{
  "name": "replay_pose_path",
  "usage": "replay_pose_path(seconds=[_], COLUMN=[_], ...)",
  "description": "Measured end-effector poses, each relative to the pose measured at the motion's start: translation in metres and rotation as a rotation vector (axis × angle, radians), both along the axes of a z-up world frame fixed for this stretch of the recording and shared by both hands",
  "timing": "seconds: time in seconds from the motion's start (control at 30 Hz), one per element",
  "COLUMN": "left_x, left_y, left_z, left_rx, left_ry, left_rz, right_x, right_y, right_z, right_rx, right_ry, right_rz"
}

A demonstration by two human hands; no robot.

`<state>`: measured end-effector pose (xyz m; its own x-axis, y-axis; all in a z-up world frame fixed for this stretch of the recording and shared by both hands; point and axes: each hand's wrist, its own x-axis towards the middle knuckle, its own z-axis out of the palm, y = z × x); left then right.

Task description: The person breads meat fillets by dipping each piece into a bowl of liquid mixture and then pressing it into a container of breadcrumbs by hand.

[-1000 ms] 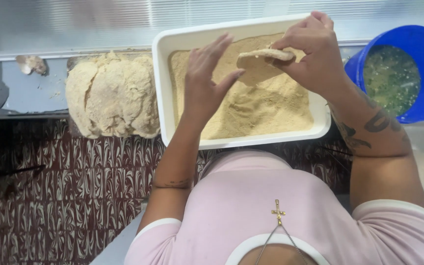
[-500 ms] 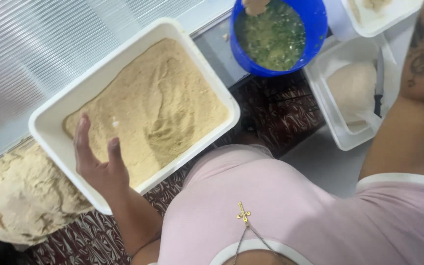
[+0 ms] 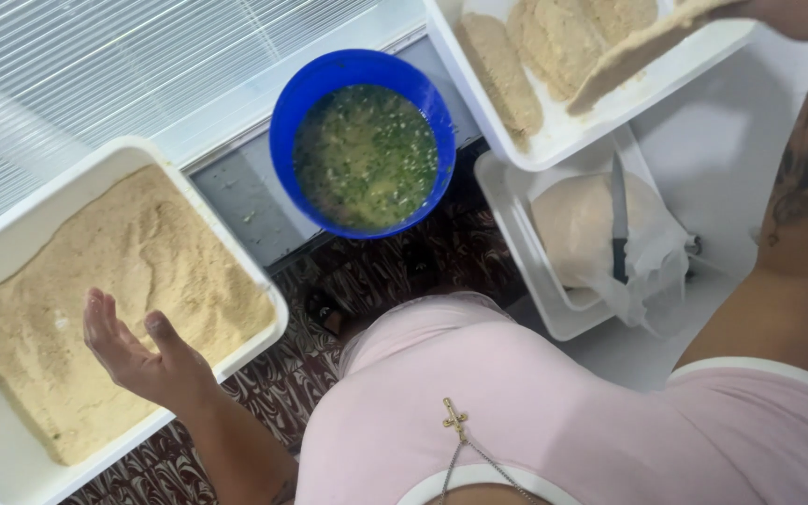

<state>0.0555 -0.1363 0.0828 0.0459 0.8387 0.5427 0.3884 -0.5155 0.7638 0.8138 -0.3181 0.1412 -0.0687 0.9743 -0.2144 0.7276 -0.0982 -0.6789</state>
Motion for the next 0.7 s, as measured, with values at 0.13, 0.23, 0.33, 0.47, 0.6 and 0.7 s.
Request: replay_pose_path(seconds=[0.13, 0.23, 0.33, 0.47, 0.6, 0.7], left_x=[0.028, 0.035, 0.038, 0.041, 0.043, 0.041], left_y=[-0.024, -0.034, -0.032, -0.026, -0.025, -0.025], left_z=[-0.013, -0.022, -0.030, -0.036, -0.034, -0.038], left_rx=[-0.092, -0.135, -0.119, -0.105, -0.126, -0.080], left_ry=[0.212, 0.248, 0.245, 0.334, 0.300, 0.329], left_rz=[0.214, 0.305, 0.362, 0.419, 0.442, 0.451], right_x=[-0.036, -0.051, -0.063, -0.082, -0.083, -0.090], right_y=[0.022, 0.032, 0.043, 0.047, 0.065, 0.096], right_z=[0.012, 0.011, 0.004, 0.008, 0.011, 0.002], right_rx=[0.034, 0.139, 0.188, 0.309, 0.270, 0.264], right_ry=[-0.026, -0.061, -0.078, -0.052, 0.004, 0.124], right_rz=[-0.009, -0.025, 0.016, 0.057, 0.101, 0.171])
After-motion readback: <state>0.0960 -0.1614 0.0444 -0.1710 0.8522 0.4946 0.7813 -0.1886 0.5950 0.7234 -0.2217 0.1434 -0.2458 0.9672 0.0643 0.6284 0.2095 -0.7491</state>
